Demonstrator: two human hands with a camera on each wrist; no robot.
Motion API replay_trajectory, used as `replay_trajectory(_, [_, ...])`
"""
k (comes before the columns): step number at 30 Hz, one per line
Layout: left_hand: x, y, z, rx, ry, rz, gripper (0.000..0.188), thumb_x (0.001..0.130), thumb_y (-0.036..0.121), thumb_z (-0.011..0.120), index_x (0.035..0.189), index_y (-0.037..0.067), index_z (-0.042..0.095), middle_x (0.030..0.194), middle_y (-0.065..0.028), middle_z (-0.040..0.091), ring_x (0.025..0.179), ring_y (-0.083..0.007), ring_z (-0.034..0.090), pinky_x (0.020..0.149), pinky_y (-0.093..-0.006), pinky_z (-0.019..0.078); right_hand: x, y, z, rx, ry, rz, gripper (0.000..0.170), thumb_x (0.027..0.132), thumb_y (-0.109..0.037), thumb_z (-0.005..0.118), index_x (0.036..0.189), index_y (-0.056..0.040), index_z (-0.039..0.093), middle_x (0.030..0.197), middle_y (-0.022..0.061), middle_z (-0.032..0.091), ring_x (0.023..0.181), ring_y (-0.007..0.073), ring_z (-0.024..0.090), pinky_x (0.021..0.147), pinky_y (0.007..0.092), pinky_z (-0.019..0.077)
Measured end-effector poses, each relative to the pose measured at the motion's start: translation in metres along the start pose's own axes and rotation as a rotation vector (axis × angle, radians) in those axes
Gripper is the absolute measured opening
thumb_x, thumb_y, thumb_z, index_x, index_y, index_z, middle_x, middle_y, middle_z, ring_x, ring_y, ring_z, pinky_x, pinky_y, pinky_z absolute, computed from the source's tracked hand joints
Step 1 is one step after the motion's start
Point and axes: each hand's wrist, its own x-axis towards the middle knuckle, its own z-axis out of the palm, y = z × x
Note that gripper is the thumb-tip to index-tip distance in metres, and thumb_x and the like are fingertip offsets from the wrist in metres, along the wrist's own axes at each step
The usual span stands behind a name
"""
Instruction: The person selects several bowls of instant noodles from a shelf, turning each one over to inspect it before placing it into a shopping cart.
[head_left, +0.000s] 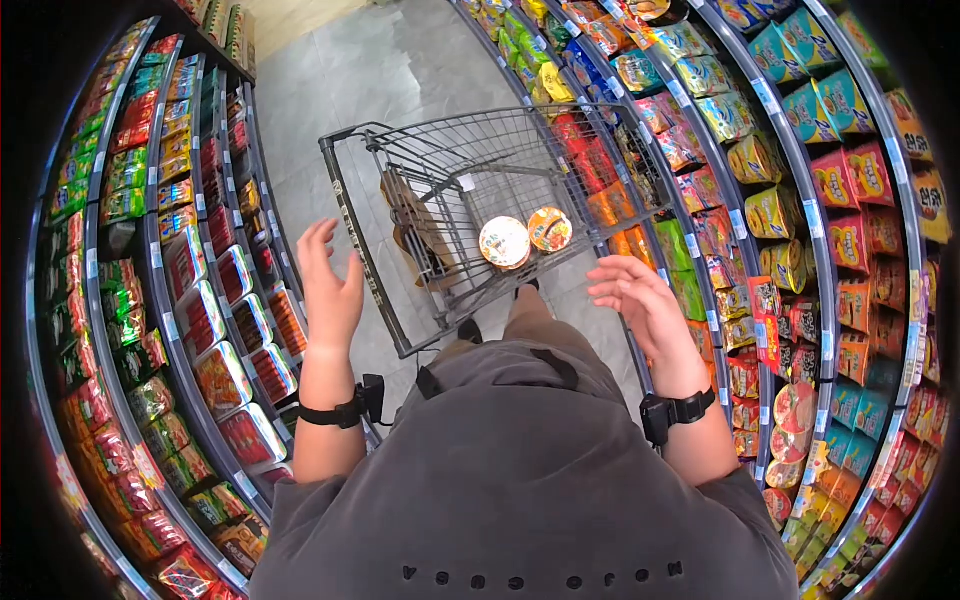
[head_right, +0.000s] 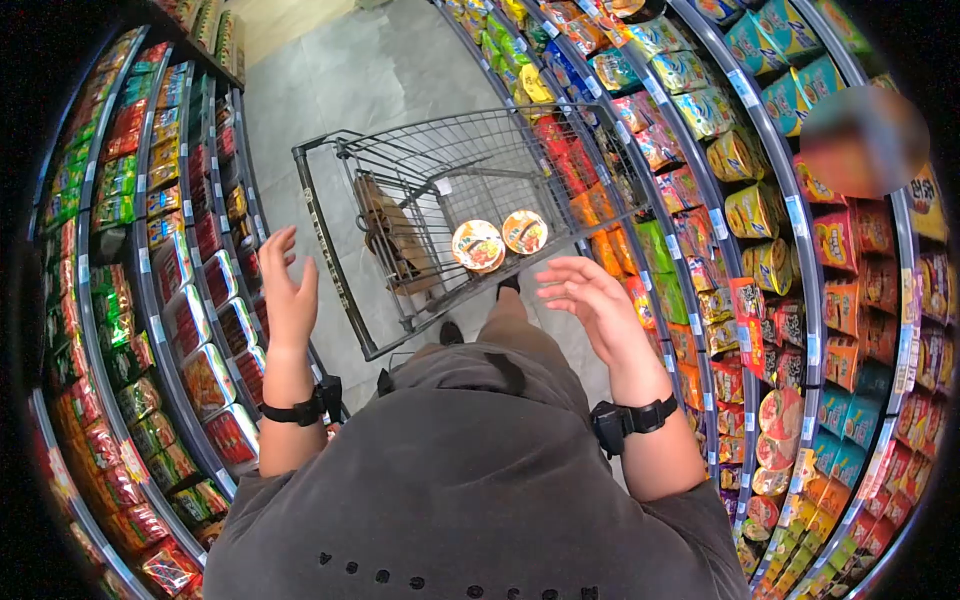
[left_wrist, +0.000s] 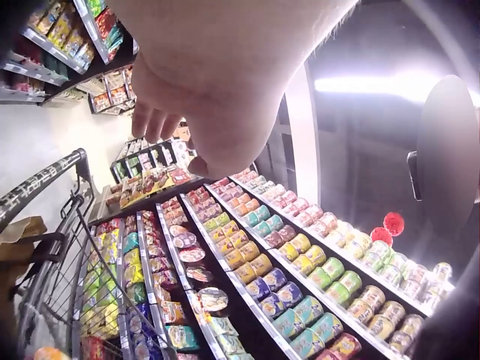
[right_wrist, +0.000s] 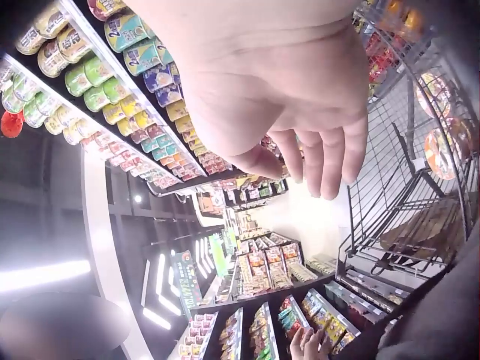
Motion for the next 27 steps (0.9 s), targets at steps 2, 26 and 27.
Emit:
replay_trajectory(2, [0.002, 0.0, 0.009, 0.015, -0.076, -0.015, 0.047, 0.091, 0.003, 0.065, 0.136, 0.005, 0.055, 0.14, -0.0198, 0.05, 0.129, -0.0366, 0.053, 0.106, -0.0429, 0.0456, 0.013, -0.001, -0.007, 0.024, 0.007, 0.017, 0.038, 0.101, -0.018, 0.057, 0.134, 0.0002, 0.058, 0.128, 0.0164, 0.067, 0.114, 0.0237, 0.066, 0.099, 0.0373, 0.0507])
replay_trajectory(26, [0.021, -0.062, 0.285, -0.057, -0.653, -0.56, 0.05, 0.089, 0.015, 0.069, 0.135, 0.001, 0.054, 0.139, -0.0273, 0.05, 0.132, -0.0446, 0.052, 0.113, -0.0448, 0.043, 0.263, 0.142, -0.128, 0.019, 0.071, 0.731, 0.03, 0.102, -0.021, 0.058, 0.127, -0.0057, 0.066, 0.139, 0.0095, 0.062, 0.134, 0.0253, 0.054, 0.111, 0.0402, 0.0431])
replay_trajectory(27, [0.015, -0.07, 0.302, -0.026, -0.691, -0.576, 0.048, 0.09, 0.02, 0.068, 0.132, 0.0, 0.057, 0.137, -0.0302, 0.052, 0.134, -0.0453, 0.05, 0.114, -0.0447, 0.0425, 0.27, 0.15, -0.125, 0.001, 0.075, 0.768, 0.031, 0.102, -0.024, 0.059, 0.127, -0.007, 0.066, 0.139, 0.0086, 0.061, 0.136, 0.0238, 0.051, 0.113, 0.0409, 0.0405])
